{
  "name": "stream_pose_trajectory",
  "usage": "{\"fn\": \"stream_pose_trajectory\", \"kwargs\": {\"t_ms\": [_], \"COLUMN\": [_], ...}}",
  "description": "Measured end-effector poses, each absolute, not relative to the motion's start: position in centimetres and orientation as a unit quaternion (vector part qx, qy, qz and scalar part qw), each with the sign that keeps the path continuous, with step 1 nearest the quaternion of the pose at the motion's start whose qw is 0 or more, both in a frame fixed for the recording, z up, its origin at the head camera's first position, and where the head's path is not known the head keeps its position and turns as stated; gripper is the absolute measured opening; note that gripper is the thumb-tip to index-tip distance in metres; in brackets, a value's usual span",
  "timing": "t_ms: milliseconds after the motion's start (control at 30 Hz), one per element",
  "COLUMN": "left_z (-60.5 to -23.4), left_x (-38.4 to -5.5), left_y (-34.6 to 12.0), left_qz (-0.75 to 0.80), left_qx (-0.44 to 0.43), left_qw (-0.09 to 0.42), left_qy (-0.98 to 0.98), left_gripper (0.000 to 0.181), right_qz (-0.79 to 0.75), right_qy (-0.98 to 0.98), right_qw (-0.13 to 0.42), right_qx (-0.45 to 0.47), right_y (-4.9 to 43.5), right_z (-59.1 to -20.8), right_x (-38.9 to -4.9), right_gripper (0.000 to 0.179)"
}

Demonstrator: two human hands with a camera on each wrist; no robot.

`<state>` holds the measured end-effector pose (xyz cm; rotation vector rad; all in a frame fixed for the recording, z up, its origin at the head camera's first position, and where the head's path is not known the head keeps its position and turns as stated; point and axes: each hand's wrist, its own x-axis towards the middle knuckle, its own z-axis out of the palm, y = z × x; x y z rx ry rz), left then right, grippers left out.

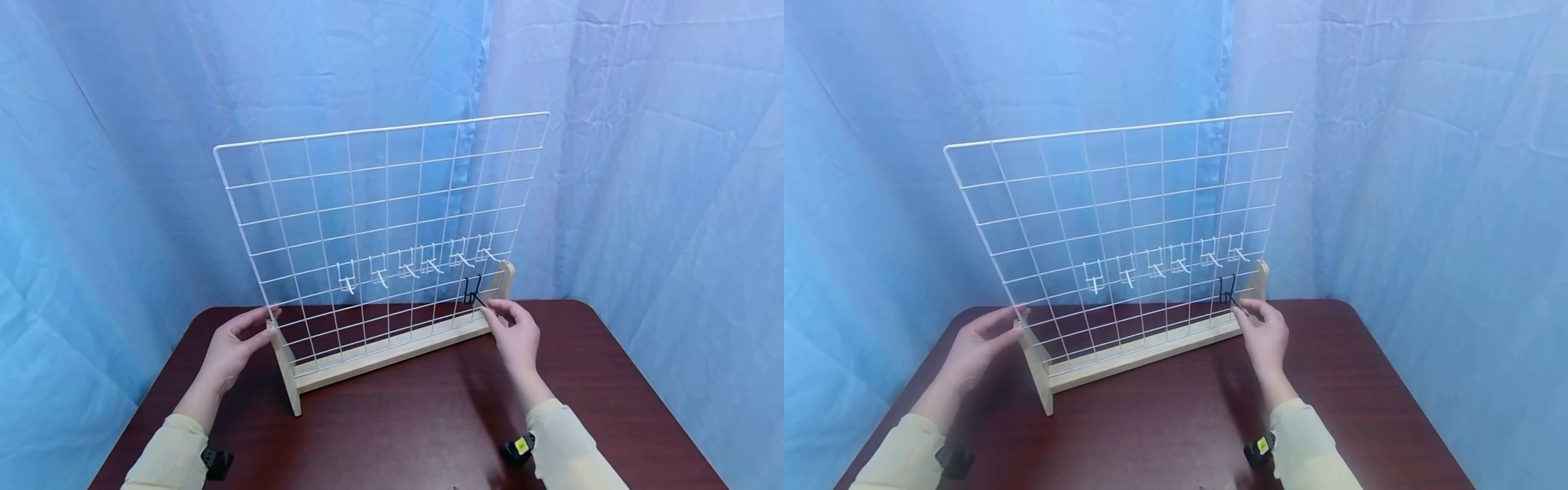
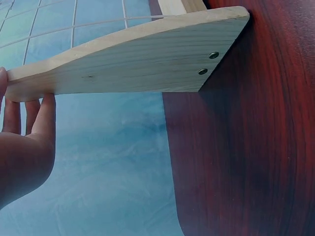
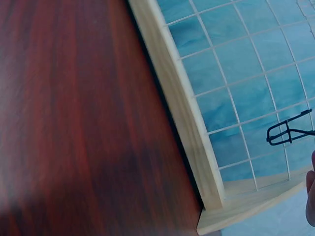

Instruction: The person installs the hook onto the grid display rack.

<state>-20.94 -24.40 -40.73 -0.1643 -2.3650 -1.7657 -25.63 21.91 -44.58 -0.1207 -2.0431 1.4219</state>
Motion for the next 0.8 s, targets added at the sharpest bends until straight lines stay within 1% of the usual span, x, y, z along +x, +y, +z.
{"fn": "stream_pose_trajectory", "kwargs": {"t_ms": [267,433,633,800], "left_z": [-41.4,-41.8,-42.4,-43.7], "left_x": [-20.8,-20.6,-20.0,-19.5], "left_y": [-24.2,-24.2,-24.2,-24.5], "left_qz": [-0.576,-0.554,-0.541,-0.521], "left_qx": [-0.054,-0.047,-0.053,-0.087], "left_qw": [0.119,0.125,0.126,0.145], "left_qy": [-0.807,-0.822,-0.830,-0.836], "left_gripper": [0.046,0.046,0.053,0.058], "right_qz": [0.458,0.423,0.377,0.350], "right_qy": [-0.817,-0.831,-0.852,-0.865], "right_qw": [0.350,0.355,0.347,0.339], "right_qx": [0.025,0.068,0.103,0.118], "right_y": [23.3,24.1,24.8,25.0], "right_z": [-45.0,-45.3,-45.8,-46.0], "right_x": [-24.4,-23.9,-23.3,-22.7], "right_gripper": [0.019,0.021,0.035,0.042]}}
